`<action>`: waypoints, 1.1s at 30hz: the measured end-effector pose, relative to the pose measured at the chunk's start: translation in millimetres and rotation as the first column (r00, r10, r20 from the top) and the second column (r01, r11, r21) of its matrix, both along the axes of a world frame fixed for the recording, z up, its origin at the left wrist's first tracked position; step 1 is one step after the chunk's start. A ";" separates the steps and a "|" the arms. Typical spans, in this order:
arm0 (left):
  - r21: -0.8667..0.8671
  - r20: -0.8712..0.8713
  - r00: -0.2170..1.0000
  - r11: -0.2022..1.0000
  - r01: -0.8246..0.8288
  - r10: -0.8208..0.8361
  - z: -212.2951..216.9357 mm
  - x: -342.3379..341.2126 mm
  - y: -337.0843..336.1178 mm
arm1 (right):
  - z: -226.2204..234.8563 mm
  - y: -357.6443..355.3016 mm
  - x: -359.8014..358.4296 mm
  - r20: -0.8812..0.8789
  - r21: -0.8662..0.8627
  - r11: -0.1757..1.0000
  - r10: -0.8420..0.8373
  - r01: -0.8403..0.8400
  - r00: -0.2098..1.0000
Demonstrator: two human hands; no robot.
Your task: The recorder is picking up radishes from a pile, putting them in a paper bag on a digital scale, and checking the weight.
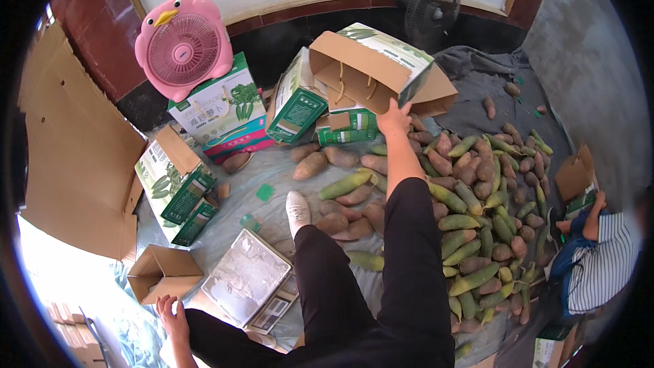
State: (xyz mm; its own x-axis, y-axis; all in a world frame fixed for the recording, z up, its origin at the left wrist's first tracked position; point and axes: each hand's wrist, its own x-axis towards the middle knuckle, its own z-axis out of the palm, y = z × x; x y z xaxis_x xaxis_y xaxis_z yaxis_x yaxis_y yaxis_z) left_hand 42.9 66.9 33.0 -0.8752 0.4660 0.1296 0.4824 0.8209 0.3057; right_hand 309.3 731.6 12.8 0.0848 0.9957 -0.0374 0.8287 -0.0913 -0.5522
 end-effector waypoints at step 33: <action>0.118 -0.080 0.996 0.992 0.042 -0.032 1.5 14.9 -39.8 | -84.8 -274.4 317.1 0.157 0.457 0.889 -0.109 0.026 0.982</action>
